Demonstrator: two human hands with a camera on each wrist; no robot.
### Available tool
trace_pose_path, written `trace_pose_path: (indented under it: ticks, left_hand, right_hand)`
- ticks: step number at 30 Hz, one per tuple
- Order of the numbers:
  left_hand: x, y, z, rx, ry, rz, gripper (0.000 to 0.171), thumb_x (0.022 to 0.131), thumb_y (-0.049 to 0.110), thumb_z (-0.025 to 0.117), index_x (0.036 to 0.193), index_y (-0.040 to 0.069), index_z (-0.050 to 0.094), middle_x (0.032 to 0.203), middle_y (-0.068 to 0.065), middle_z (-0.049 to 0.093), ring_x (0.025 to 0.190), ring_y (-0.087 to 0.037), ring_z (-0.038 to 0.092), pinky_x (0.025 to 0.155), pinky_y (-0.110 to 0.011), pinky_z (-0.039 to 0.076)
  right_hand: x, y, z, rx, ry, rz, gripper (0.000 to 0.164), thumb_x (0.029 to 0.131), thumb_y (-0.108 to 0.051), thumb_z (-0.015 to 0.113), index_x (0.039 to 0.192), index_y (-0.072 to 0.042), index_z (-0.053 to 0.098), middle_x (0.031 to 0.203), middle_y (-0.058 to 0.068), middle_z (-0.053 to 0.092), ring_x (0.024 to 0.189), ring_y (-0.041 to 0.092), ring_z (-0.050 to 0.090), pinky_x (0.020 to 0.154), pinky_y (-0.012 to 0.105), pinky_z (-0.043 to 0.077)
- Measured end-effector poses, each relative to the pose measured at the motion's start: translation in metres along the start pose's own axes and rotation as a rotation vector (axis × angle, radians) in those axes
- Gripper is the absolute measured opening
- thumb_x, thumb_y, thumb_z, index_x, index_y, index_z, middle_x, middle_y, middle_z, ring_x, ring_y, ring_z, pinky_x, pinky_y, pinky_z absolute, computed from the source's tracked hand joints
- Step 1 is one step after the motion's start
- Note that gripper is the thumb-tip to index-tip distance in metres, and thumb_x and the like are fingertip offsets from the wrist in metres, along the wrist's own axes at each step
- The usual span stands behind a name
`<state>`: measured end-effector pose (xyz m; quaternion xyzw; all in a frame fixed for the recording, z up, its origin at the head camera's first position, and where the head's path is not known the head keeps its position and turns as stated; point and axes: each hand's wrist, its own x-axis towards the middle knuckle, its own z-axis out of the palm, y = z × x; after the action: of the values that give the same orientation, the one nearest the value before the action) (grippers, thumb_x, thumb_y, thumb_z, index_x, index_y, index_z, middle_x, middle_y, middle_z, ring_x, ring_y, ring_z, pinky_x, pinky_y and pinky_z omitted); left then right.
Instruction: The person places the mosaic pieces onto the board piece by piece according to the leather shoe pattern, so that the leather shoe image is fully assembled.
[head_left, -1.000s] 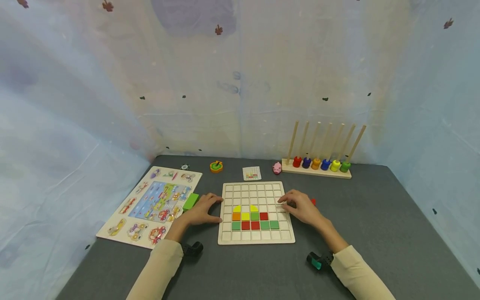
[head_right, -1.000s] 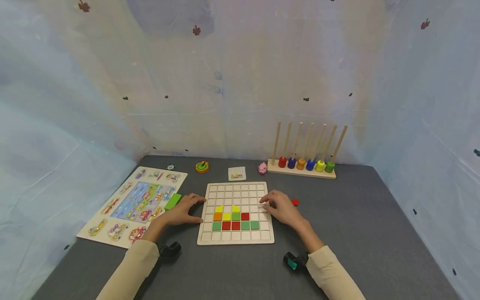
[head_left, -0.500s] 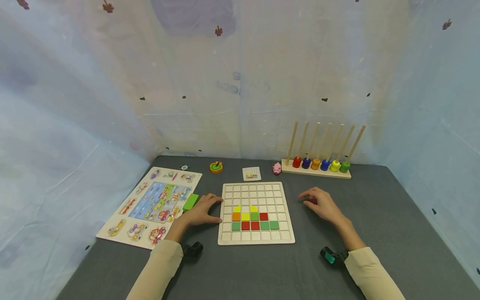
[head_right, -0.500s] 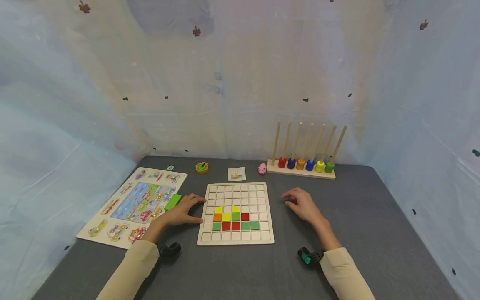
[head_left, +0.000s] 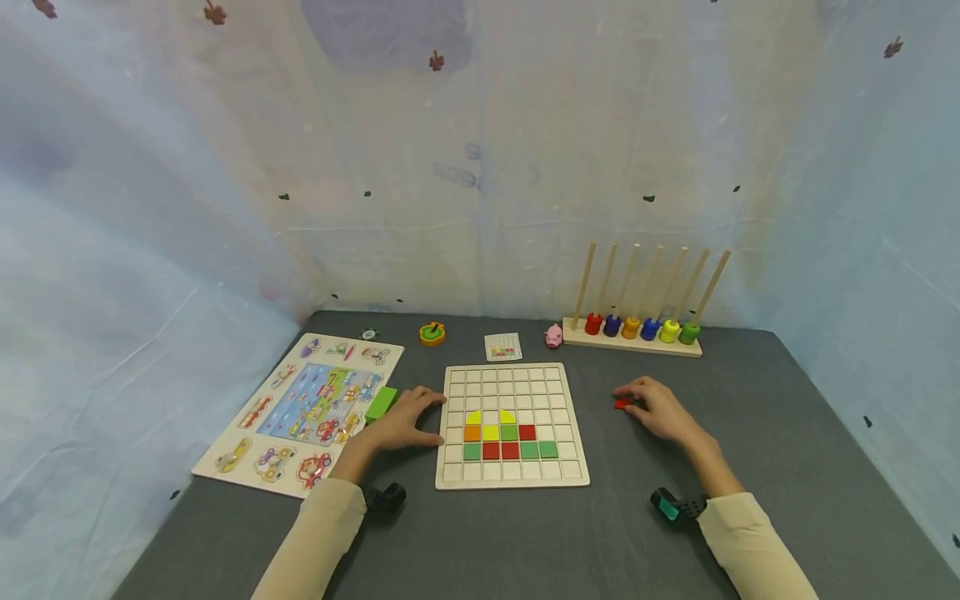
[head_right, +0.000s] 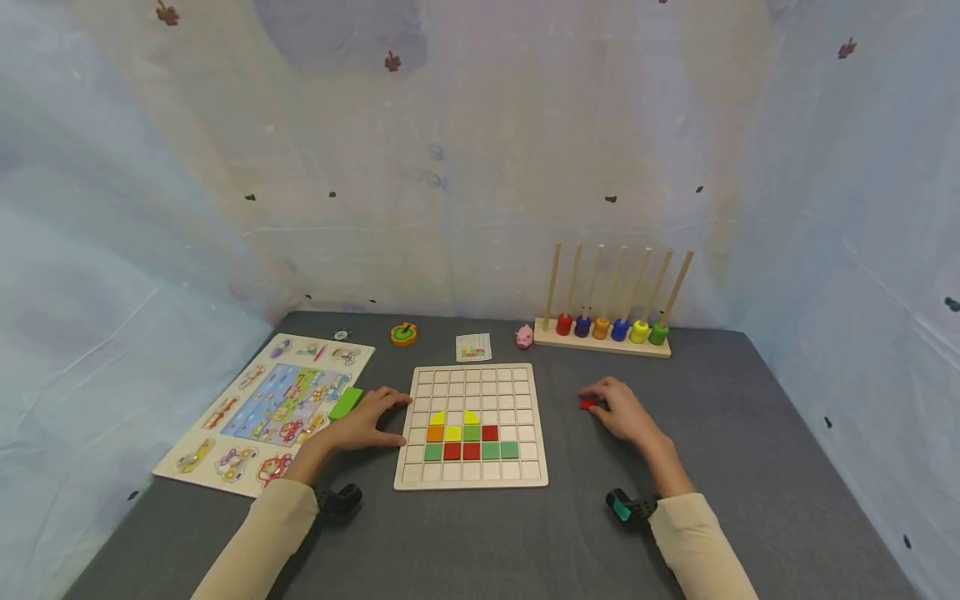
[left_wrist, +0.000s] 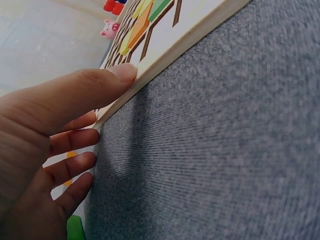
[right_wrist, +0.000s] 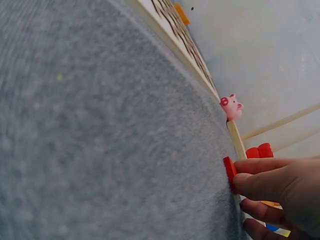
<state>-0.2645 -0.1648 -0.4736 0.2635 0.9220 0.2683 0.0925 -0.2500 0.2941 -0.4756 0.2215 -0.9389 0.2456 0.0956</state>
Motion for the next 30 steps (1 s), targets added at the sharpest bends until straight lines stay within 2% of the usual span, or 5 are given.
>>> trace_pose_path:
  ticks: [7,14,22,30]
  left_hand:
    - [-0.001,0.001,0.0,-0.011,0.004,0.008,0.069,0.077,0.036,0.076,0.134,0.01,0.048,0.129,-0.009,0.044,0.12,-0.027,0.038,0.101,-0.048,0.032]
    - [-0.001,0.001,0.0,-0.012,0.004,0.005,0.069,0.077,0.037,0.076,0.134,0.01,0.048,0.13,-0.009,0.044,0.12,-0.027,0.038,0.101,-0.049,0.032]
    - [-0.001,0.0,0.0,-0.005,0.005,0.008,0.069,0.077,0.037,0.075,0.134,0.01,0.048,0.13,-0.009,0.044,0.12,-0.027,0.038,0.101,-0.048,0.031]
    - [0.0,-0.001,0.0,0.004,0.008,0.013,0.07,0.077,0.038,0.075,0.134,0.009,0.048,0.13,-0.009,0.044,0.12,-0.027,0.038,0.101,-0.049,0.031]
  right_hand:
    - [0.0,0.0,0.001,-0.03,0.011,0.029,0.02,0.081,0.001,0.068,0.101,0.004,0.068,0.09,0.013,0.059,0.079,0.024,0.054,0.069,0.042,0.043]
    - [0.001,-0.002,-0.002,-0.043,0.017,0.098,0.013,0.08,-0.008,0.072,0.091,-0.002,0.067,0.082,0.006,0.057,0.07,0.015,0.051,0.062,0.034,0.041]
    - [0.006,-0.019,0.008,0.116,0.077,0.102,0.011,0.082,-0.015,0.072,0.089,-0.008,0.067,0.071,-0.004,0.059,0.059,0.007,0.05,0.053,0.024,0.041]
    - [0.016,-0.061,0.036,0.287,-0.002,-0.019,0.008,0.085,-0.015,0.069,0.092,-0.01,0.067,0.073,-0.006,0.06,0.061,0.005,0.052,0.055,0.023,0.043]
